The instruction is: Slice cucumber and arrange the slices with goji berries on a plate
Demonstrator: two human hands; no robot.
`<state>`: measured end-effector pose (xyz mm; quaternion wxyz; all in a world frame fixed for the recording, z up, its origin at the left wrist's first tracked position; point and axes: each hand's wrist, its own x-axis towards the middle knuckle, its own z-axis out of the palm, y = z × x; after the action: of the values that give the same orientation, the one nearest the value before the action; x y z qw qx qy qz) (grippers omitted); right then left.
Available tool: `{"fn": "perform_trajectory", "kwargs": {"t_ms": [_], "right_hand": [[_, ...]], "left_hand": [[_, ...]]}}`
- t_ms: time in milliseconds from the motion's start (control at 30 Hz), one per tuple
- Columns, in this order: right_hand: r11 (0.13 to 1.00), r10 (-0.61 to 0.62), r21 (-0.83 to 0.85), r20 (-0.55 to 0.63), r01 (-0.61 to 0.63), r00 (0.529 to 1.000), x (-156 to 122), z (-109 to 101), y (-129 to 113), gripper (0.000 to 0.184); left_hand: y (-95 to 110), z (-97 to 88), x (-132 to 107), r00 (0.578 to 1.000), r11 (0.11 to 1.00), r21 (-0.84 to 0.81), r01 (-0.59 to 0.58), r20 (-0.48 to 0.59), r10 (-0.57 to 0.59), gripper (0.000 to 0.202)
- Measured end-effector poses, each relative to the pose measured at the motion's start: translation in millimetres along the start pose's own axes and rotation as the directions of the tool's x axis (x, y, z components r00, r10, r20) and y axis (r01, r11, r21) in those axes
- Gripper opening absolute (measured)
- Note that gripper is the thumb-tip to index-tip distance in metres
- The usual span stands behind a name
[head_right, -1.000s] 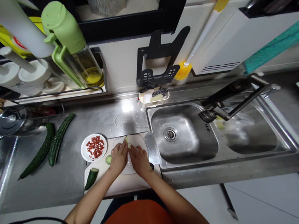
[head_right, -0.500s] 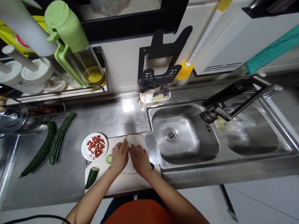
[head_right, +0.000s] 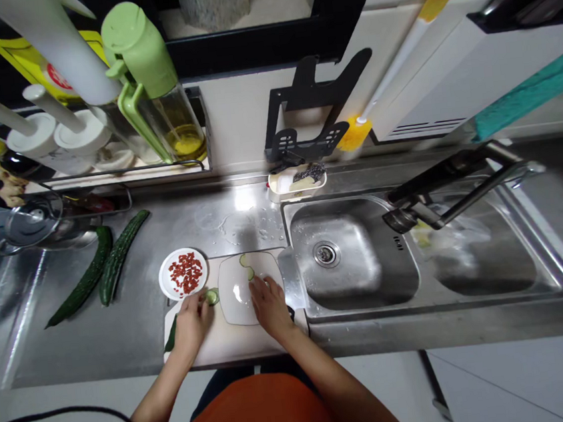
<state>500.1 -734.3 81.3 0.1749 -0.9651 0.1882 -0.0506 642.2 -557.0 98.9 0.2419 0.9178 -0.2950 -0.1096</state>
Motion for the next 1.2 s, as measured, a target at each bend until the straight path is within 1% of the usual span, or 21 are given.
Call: {"fn": "perform_trajectory", "kwargs": {"t_ms": [67,167,300,400,567,667,800,900,1033,1133,1200], "right_hand": [[1.000,-0.005,0.001,0.002,0.005,1.000,-1,1,-2,0.035],[1.000,-0.014,-0.001,0.006,0.014,1.000,-2,1,-5,0.035],[1.000,-0.020,0.001,0.006,0.020,1.000,-2,0,-10,0.034],[0.999,-0.032,0.002,0.007,0.032,0.999,-3,-1,-13,0.033],[1.000,-0.024,0.002,0.020,0.024,1.000,-5,-1,-15,0.031],[1.000,-0.018,0.001,0.014,0.018,1.000,-7,-1,-16,0.030],[1.000,-0.018,0.001,0.010,0.018,1.000,-8,0,-15,0.029],[1.000,-0.017,0.016,0.011,0.017,1.000,-8,0,-15,0.029],[0.996,-0.007,0.085,0.003,0.007,1.000,-7,-1,-17,0.029],[0.983,0.023,0.184,-0.018,-0.019,1.000,-2,-3,-17,0.028],[0.963,0.021,0.271,-0.043,-0.009,0.999,4,-4,-18,0.027]], "left_hand": [[-9,0.1,-6,0.998,0.998,0.023,0.059,0.003,-0.059,0.027],[-12,4.0,-8,0.995,0.995,0.038,0.095,0.008,-0.095,0.023],[-9,9.5,-3,0.995,0.995,0.030,0.099,0.007,-0.099,0.022],[-6,12.2,-1,0.992,0.991,0.041,0.129,0.002,-0.129,0.026],[-2,12.9,-1,0.988,0.986,0.058,0.156,0.005,-0.157,0.026],[0,12.3,0,0.986,0.985,0.039,0.167,-0.007,-0.167,0.024],[1,12.1,3,0.984,0.984,-0.033,0.177,-0.022,-0.177,0.013],[3,9.8,5,0.979,0.975,-0.098,0.199,-0.017,-0.201,0.010],[5,1.8,5,0.965,0.943,-0.203,0.264,0.042,-0.261,0.011],[4,-3.9,6,0.952,0.898,-0.317,0.305,0.097,-0.289,0.016],[3,-6.5,8,0.949,0.857,-0.409,0.314,0.141,-0.280,0.021]]}}
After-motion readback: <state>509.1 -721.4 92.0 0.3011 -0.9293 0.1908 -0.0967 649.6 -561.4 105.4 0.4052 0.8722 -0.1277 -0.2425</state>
